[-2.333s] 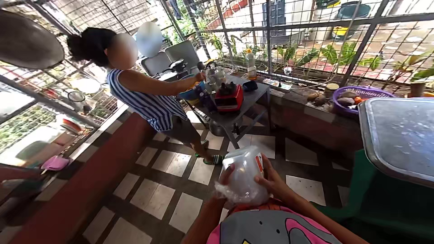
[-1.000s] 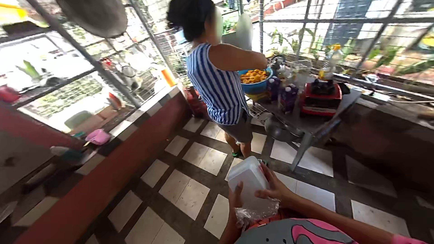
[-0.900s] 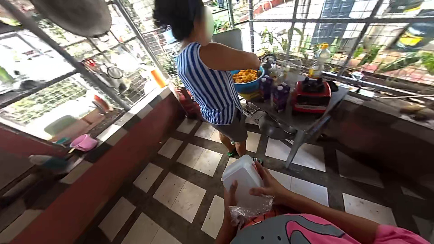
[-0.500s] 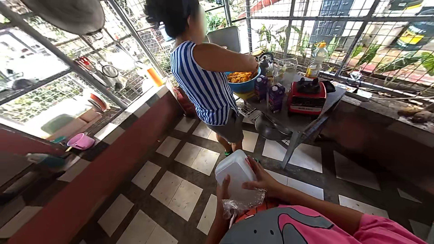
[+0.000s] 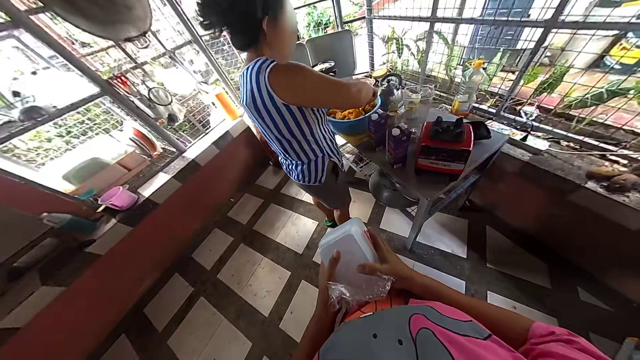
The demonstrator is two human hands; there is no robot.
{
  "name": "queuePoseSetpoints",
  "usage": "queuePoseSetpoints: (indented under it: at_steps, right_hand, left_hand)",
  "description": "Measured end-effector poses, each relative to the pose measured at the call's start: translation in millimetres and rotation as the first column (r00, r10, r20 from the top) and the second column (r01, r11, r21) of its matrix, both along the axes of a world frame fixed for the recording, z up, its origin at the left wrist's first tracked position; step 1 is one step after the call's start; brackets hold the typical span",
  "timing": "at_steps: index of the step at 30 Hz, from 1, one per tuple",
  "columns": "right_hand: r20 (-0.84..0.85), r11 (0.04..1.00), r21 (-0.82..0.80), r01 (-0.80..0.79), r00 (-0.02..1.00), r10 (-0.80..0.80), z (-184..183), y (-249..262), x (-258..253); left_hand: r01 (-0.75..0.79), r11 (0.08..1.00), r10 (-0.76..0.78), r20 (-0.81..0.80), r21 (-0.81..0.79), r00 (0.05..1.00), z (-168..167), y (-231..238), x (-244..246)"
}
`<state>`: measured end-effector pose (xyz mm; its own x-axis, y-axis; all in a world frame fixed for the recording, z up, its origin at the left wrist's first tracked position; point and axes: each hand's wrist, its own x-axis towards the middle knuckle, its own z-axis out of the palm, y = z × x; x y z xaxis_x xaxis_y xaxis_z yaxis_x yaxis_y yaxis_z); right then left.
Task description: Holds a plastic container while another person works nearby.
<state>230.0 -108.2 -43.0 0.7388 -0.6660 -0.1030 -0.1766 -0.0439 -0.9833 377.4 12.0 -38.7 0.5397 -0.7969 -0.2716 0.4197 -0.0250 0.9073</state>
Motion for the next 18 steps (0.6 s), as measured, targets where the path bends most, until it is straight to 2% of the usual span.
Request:
queuePoseSetpoints:
  at_steps: [18]
  right_hand:
    - [-0.053, 0.998, -0.004, 0.057, 0.997, -0.057, -3, 2, -28]
  left_hand:
    - [0.094, 0.995, -0.096, -0.069, -0.028, 0.993, -4, -8, -18]
